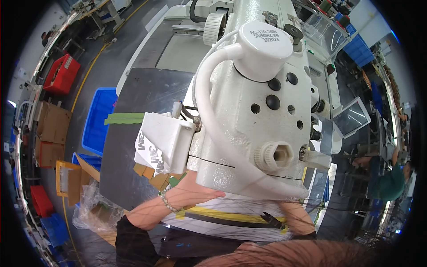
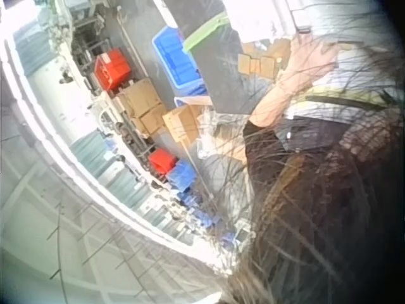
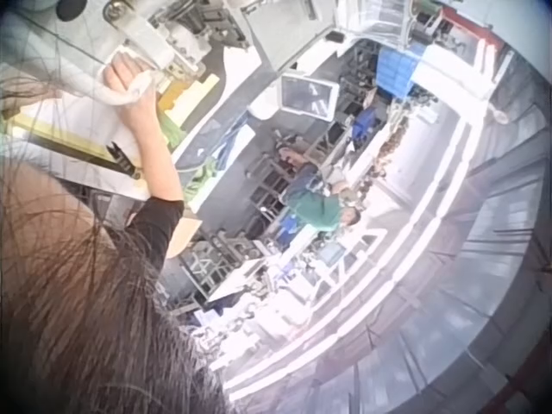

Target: The recorder is using an industrial sewing machine to attach small leather or fabric patches to a larger material.

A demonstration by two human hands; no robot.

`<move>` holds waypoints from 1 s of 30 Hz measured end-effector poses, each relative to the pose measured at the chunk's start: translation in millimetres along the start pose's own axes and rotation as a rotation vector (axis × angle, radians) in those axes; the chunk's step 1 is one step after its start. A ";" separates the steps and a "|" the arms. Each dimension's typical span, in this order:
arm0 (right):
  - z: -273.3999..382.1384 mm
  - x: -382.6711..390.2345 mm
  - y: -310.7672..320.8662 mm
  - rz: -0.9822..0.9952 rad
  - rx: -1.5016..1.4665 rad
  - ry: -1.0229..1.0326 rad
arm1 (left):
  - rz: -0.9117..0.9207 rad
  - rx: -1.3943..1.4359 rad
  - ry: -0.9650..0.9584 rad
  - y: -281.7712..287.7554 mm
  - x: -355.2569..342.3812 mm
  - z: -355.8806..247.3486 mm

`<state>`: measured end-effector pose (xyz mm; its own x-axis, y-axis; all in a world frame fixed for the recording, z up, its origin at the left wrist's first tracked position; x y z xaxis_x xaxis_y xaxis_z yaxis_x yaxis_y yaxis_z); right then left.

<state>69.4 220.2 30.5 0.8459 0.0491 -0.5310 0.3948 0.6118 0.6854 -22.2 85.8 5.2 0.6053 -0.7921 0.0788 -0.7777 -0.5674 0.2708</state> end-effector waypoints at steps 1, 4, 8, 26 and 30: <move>-0.6 1.2 -0.2 -0.002 -0.010 -0.001 | 0.061 -0.151 0.087 -3.4 3.4 8.0; -3.5 5.4 -4.0 -0.011 -0.047 -0.007 | 0.116 -0.269 0.091 -7.9 4.8 7.7; 2.4 7.6 -0.1 -0.035 -0.077 -0.006 | 0.171 -0.587 -0.338 -15.9 6.7 -34.6; -3.8 3.2 -3.1 0.023 0.059 -0.017 | 0.158 0.250 0.157 -18.9 2.2 1.4; -5.3 2.7 -2.4 0.039 0.088 -0.023 | 0.102 -0.309 -0.247 -25.0 -1.4 -1.7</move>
<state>68.8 223.1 24.7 0.8689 0.0525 -0.4923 0.3907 0.5378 0.7470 -3.3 101.5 0.0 0.4391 -0.8926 -0.1026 -0.7212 -0.4182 0.5522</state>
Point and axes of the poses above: each hand's wrist, its own x-axis away from the middle knuckle, its own y-axis out of the back of the hand, z = x × y, the point moved 10 cm from there along -x, towards the middle knuckle, and after that the axes turned 13 degrees about -z, right-handed, at the moved point
